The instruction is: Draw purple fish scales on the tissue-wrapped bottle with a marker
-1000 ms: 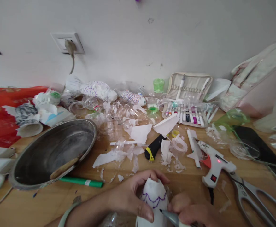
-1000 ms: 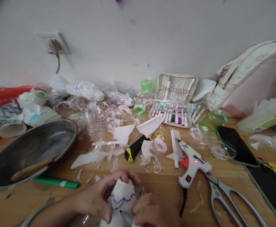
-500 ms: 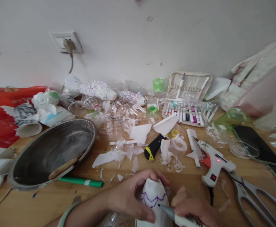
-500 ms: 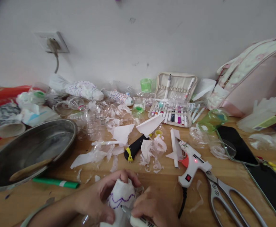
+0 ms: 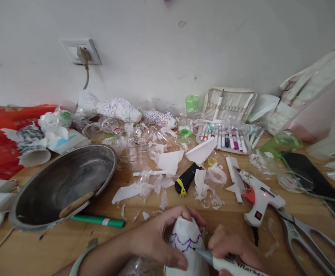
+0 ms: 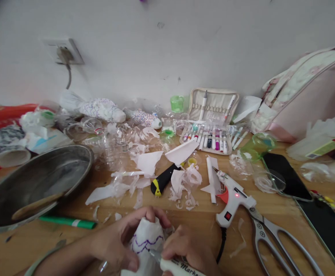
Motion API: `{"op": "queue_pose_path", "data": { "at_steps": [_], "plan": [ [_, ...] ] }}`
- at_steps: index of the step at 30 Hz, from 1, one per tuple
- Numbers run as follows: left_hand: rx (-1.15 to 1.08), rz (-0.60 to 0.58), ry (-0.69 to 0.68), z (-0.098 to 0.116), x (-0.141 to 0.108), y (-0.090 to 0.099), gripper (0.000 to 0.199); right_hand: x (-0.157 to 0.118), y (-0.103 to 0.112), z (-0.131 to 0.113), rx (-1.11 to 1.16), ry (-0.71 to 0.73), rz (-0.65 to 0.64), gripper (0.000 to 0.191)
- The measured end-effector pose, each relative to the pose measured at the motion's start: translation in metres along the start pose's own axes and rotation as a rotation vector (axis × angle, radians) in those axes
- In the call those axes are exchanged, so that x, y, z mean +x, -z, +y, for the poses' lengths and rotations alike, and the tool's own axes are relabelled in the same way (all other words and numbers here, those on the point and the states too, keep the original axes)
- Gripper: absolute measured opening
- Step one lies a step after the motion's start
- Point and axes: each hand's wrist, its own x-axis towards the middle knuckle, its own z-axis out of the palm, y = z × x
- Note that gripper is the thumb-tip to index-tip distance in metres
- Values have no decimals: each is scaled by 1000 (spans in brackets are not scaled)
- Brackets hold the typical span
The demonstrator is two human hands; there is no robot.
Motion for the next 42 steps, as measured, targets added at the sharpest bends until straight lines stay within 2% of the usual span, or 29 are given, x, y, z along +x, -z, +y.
{"op": "queue_pose_path", "data": {
  "at_steps": [5, 11, 16, 25, 36, 42],
  "plan": [
    [9, -7, 1, -1, 0, 0, 57, 2, -2, 4, -21, 51, -20, 19],
    [16, 4, 12, 0, 0, 0, 57, -2, 2, -1, 40, -11, 12, 20],
    [7, -1, 25, -1, -1, 1, 58, -2, 2, -1, 78, -57, -17, 17],
    [13, -9, 34, 0, -1, 1, 57, 11, 4, -11, 17, -64, 15, 18],
    [-11, -28, 16, -2, 0, 1, 57, 12, 0, -12, 1, -102, 130, 20],
    [13, -39, 15, 0, 0, 1, 58, 9, 0, -11, 25, -154, 103, 19]
  ]
}}
